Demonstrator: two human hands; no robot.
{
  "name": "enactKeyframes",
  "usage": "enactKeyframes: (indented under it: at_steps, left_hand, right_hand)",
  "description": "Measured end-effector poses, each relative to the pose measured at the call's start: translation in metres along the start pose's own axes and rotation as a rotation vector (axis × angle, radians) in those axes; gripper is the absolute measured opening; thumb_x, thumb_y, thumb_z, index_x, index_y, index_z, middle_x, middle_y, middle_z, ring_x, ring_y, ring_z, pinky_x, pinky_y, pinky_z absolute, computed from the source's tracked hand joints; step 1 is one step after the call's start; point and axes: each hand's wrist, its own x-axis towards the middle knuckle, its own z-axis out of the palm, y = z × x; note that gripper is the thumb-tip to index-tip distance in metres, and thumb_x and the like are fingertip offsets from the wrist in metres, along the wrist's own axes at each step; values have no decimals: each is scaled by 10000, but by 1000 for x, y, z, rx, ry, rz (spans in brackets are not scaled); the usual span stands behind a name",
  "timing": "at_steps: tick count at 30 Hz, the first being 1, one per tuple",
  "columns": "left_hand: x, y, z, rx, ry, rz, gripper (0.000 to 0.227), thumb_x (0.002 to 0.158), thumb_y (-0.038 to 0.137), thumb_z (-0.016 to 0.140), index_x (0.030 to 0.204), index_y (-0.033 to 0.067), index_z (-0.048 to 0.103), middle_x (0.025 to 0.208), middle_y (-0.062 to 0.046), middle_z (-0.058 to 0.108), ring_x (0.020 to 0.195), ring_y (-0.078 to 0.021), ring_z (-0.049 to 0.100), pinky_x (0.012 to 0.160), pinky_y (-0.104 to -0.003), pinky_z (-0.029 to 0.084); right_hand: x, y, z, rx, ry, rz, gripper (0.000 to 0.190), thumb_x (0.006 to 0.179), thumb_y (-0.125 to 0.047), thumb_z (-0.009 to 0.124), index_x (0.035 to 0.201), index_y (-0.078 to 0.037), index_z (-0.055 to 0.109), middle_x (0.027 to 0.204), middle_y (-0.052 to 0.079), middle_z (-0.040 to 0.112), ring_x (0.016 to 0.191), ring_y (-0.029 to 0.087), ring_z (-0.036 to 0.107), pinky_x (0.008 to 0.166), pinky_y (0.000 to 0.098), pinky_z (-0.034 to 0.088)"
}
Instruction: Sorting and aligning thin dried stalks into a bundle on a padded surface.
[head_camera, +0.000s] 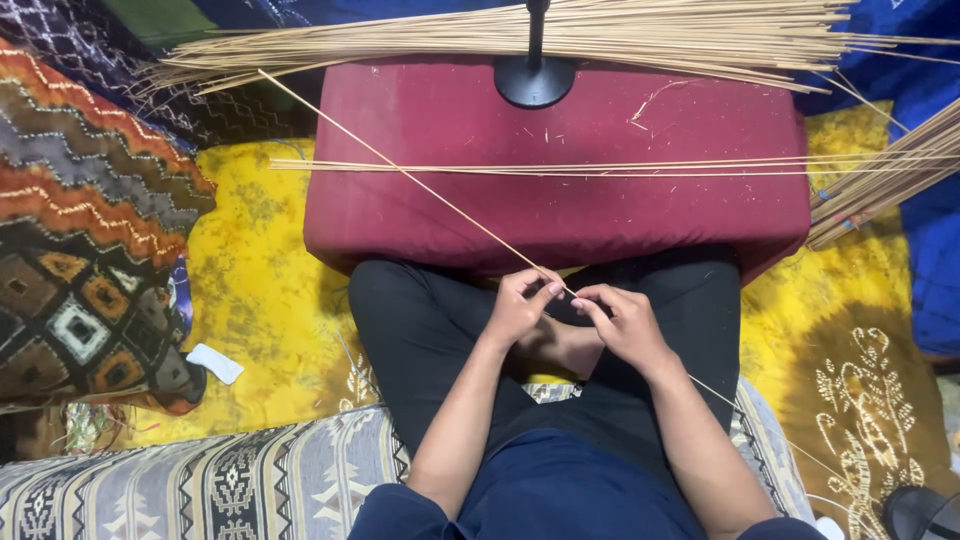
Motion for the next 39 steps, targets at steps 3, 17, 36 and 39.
enactKeyframes:
  at_steps: [3,17,36,39]
  left_hand:
    - [-2,-5,3,-6,-8,-11,73,943,76,747,873,59,755,815,-70,753,786,-146,681,754,-290,540]
    - [0,-3,4,72,-31,18,34,921,56,760,893,41,746,839,-97,747,781,-197,688,743,-330,546]
    - [-1,-8,9,89,-39,20,67,961,82,707,904,58,732,751,-83,711,731,-211,672,724,-348,544]
    - [-1,-9,8,97,-45,21,56,961,67,703,915,58,732,750,-84,710,732,-213,671,727,-350,543]
  right_hand:
    - [-2,1,1,-15,14,-3,76,906,-48,745,970,-77,772,709,90,757,690,274,753,616,366,594]
    - [0,-2,1,-36,23,6,78,902,-36,747,966,-70,776,710,97,754,679,276,750,596,361,593]
    - [-1,2,3,-109,33,-20,80,916,-76,758,994,-63,770,771,118,761,728,292,761,620,361,612]
    - [-1,2,3,-101,33,-20,78,911,-71,760,988,-65,770,768,115,762,730,292,763,615,359,611]
